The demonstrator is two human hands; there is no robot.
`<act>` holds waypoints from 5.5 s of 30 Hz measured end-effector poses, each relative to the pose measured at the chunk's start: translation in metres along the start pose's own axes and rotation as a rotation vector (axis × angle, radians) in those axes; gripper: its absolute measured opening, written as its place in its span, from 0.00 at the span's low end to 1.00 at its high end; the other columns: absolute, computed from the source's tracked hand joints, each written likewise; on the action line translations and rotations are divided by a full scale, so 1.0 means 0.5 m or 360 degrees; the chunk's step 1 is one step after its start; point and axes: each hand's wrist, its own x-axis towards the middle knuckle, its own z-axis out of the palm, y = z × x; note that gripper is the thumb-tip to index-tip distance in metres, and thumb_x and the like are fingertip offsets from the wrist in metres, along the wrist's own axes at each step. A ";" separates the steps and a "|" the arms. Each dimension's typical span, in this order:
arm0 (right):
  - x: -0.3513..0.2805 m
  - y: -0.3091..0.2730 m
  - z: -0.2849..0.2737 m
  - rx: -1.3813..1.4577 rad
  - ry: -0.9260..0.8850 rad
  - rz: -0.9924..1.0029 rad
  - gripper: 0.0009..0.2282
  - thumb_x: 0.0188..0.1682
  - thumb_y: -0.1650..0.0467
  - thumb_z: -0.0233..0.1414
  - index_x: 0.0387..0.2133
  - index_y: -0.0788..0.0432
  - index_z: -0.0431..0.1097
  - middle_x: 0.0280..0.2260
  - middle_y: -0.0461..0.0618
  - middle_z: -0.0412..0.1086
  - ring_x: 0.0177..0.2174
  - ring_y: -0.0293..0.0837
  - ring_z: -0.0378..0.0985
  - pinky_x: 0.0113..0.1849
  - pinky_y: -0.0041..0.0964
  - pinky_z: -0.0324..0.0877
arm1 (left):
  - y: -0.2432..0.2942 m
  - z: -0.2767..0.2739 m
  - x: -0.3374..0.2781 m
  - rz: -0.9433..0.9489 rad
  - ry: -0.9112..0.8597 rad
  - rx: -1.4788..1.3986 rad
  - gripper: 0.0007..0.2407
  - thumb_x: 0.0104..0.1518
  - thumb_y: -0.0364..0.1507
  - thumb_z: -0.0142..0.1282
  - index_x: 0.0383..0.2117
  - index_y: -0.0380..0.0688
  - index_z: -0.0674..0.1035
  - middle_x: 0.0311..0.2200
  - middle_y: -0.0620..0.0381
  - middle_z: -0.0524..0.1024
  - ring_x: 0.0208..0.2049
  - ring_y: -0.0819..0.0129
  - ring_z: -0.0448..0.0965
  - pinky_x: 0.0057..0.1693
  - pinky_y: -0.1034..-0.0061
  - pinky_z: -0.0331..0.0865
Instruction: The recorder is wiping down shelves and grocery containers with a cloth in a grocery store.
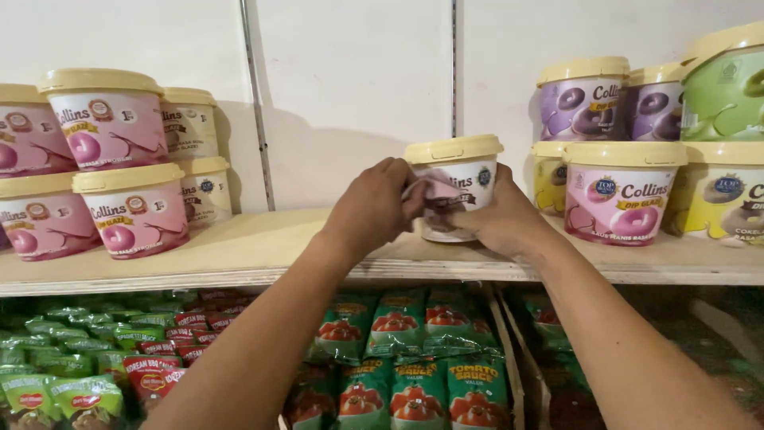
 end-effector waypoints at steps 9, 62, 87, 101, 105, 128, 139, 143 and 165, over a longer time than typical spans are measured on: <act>0.005 -0.029 0.010 0.0694 -0.0152 0.0142 0.37 0.29 0.68 0.70 0.54 0.62 0.62 0.46 0.55 0.77 0.46 0.46 0.82 0.47 0.41 0.77 | -0.092 -0.096 -0.037 -0.0730 0.0004 0.0432 0.13 0.61 0.34 0.54 0.29 0.33 0.82 0.25 0.42 0.82 0.30 0.52 0.82 0.43 0.61 0.75; 0.032 0.048 0.019 0.0507 0.0175 0.0221 0.57 0.38 0.65 0.68 0.72 0.56 0.25 0.44 0.59 0.69 0.42 0.46 0.74 0.43 0.37 0.71 | 0.078 0.010 0.002 -0.1169 0.0069 -0.0514 0.21 0.54 0.45 0.54 0.34 0.32 0.80 0.34 0.40 0.83 0.36 0.53 0.86 0.45 0.65 0.76; 0.050 0.089 0.023 0.0906 -0.0003 0.0042 0.41 0.49 0.72 0.61 0.74 0.61 0.43 0.48 0.62 0.69 0.47 0.47 0.74 0.47 0.42 0.72 | 0.002 0.047 -0.020 -0.1113 0.0612 -0.0348 0.12 0.60 0.31 0.47 0.38 0.33 0.78 0.39 0.31 0.79 0.43 0.36 0.79 0.49 0.54 0.72; -0.007 -0.142 0.065 0.0322 -0.0236 0.0196 0.52 0.32 0.68 0.69 0.69 0.36 0.38 0.51 0.58 0.67 0.43 0.49 0.79 0.34 0.46 0.83 | -0.236 -0.253 -0.165 -0.0177 -0.0527 0.1531 0.08 0.55 0.30 0.52 0.30 0.40 0.83 0.29 0.41 0.79 0.32 0.47 0.82 0.38 0.56 0.77; 0.018 -0.183 0.132 0.0290 -0.0219 0.0145 0.48 0.31 0.69 0.69 0.65 0.42 0.45 0.47 0.58 0.70 0.43 0.51 0.80 0.35 0.47 0.81 | -0.230 -0.336 -0.225 -0.0143 -0.0803 0.1583 0.14 0.56 0.40 0.52 0.28 0.44 0.85 0.32 0.48 0.79 0.38 0.48 0.81 0.45 0.52 0.74; 0.164 -0.402 0.517 -0.0593 -0.0197 0.0107 0.49 0.28 0.58 0.72 0.64 0.53 0.50 0.51 0.60 0.72 0.50 0.57 0.77 0.51 0.45 0.72 | -0.277 -0.407 -0.364 -0.0714 0.0338 0.0609 0.11 0.56 0.32 0.50 0.26 0.36 0.79 0.29 0.40 0.80 0.31 0.42 0.80 0.38 0.49 0.73; 0.188 -0.405 0.550 -0.0503 -0.0139 0.0192 0.46 0.28 0.62 0.73 0.62 0.58 0.55 0.50 0.59 0.74 0.48 0.53 0.79 0.49 0.43 0.73 | -0.266 -0.417 -0.369 -0.0649 0.0381 0.0578 0.10 0.54 0.31 0.50 0.27 0.36 0.79 0.29 0.41 0.79 0.30 0.42 0.79 0.38 0.50 0.72; 0.201 -0.385 0.559 -0.0505 -0.0068 0.0128 0.43 0.33 0.66 0.69 0.65 0.56 0.55 0.51 0.59 0.75 0.49 0.52 0.80 0.49 0.43 0.74 | -0.267 -0.419 -0.376 -0.0589 0.0389 0.0628 0.10 0.54 0.32 0.51 0.25 0.35 0.79 0.28 0.41 0.79 0.31 0.43 0.79 0.40 0.51 0.73; 0.204 -0.354 0.542 -0.0616 0.0061 -0.0029 0.31 0.41 0.57 0.64 0.58 0.48 0.66 0.51 0.62 0.64 0.49 0.58 0.72 0.50 0.48 0.69 | -0.268 -0.414 -0.372 -0.0583 0.0440 0.0608 0.11 0.50 0.32 0.54 0.24 0.34 0.81 0.26 0.40 0.78 0.28 0.42 0.79 0.36 0.50 0.72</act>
